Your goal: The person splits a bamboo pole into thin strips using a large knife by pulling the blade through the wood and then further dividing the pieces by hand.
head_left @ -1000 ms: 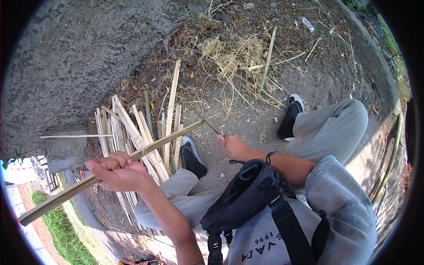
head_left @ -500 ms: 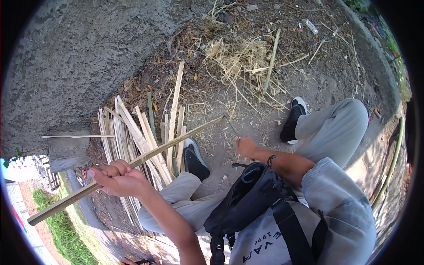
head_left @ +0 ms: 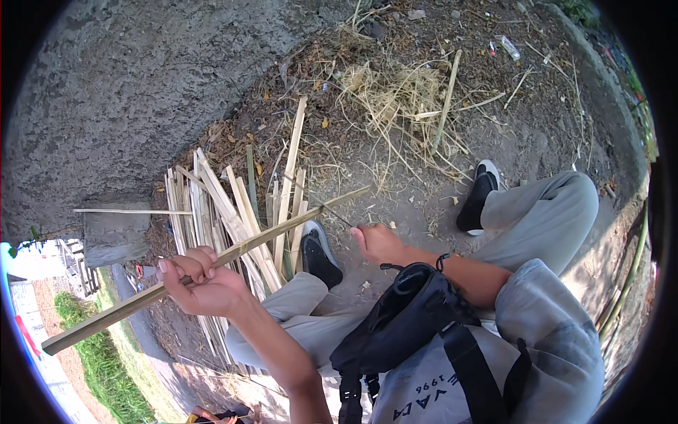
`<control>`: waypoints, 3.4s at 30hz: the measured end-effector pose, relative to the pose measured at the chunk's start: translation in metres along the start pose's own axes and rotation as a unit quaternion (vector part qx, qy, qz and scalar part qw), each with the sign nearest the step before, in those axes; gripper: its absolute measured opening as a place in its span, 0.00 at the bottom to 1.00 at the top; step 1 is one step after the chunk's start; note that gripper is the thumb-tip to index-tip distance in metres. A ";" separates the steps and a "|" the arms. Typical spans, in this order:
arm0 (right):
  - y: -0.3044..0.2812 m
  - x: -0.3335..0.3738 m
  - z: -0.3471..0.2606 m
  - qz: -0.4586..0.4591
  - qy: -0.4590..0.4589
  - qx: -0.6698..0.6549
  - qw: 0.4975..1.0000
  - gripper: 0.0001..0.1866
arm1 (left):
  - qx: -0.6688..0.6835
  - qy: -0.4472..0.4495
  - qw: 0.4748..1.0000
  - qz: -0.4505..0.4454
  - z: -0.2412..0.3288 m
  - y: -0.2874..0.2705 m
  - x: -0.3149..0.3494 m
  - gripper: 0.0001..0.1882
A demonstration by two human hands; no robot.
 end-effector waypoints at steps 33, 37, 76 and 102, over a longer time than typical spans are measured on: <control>0.042 -0.018 0.075 -0.044 0.040 0.064 0.996 0.26 | -0.209 0.107 0.966 0.108 0.001 -0.019 0.007 0.20; 0.037 -0.008 0.031 -0.057 0.046 0.029 0.997 0.26 | -0.257 0.133 0.950 0.116 0.004 -0.011 0.008 0.19; -0.036 0.004 -0.049 0.003 -0.069 -0.009 0.998 0.28 | 0.194 -0.030 0.933 -0.303 -0.003 0.048 0.031 0.27; -0.063 0.005 -0.099 -0.027 -0.111 -0.028 0.993 0.26 | 0.160 -0.031 0.937 -0.309 -0.011 0.046 0.021 0.12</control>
Point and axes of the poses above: each hand's wrist, its own x-axis away from the middle knuckle, its own y-axis out of the palm, z = x × y, the point moved 10 cm from there along -x, towards the middle knuckle, and after that the axes turned 8 degrees about x, right-handed, at the moved point
